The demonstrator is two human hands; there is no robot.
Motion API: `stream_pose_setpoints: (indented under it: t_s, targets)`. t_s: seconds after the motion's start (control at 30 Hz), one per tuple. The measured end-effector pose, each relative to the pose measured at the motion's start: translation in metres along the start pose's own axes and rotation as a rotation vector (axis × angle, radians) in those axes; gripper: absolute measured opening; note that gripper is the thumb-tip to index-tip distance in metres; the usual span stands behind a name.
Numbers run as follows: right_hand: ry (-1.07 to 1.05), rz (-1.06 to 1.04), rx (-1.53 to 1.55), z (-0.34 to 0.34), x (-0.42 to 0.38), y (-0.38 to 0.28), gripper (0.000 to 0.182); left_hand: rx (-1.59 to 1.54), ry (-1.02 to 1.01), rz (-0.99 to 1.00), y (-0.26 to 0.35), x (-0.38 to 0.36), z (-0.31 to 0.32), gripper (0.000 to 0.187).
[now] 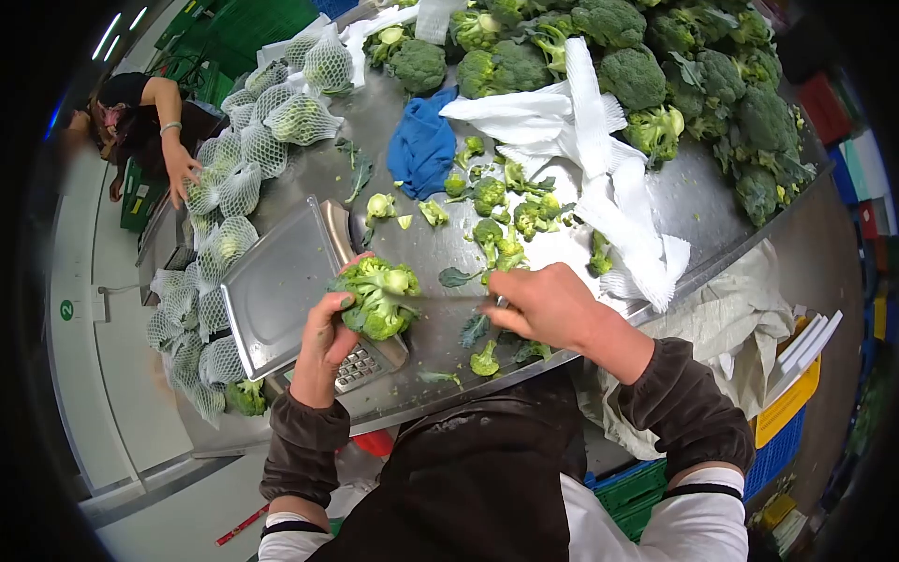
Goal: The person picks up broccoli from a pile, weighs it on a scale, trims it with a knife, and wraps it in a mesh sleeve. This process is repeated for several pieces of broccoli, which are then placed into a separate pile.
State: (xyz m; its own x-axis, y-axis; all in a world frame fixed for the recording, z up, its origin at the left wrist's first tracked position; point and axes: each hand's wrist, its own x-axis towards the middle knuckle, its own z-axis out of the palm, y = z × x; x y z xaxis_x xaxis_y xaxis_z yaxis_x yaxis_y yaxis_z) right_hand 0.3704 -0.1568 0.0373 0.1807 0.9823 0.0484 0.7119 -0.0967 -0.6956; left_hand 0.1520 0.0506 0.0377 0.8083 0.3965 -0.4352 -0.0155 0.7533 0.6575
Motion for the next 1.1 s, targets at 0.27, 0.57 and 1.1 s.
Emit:
stream_pose_setpoints:
  t_s: [0.27, 0.57, 1.1]
  targets:
    - [-0.226, 0.057, -0.259, 0.002, -0.012, 0.017, 0.022, 0.669, 0.278, 0.403, -0.001, 0.008, 0.017, 0.068]
    - [-0.072, -0.061, -0.213, -0.003, 0.007, -0.003, 0.022, 0.167, 0.19, -0.104, -0.009, 0.012, 0.002, 0.054]
    - [-0.345, -0.182, -0.198, -0.016, 0.02, 0.006, 0.026, 0.459, 0.062, -0.176, -0.018, 0.002, -0.007, 0.057]
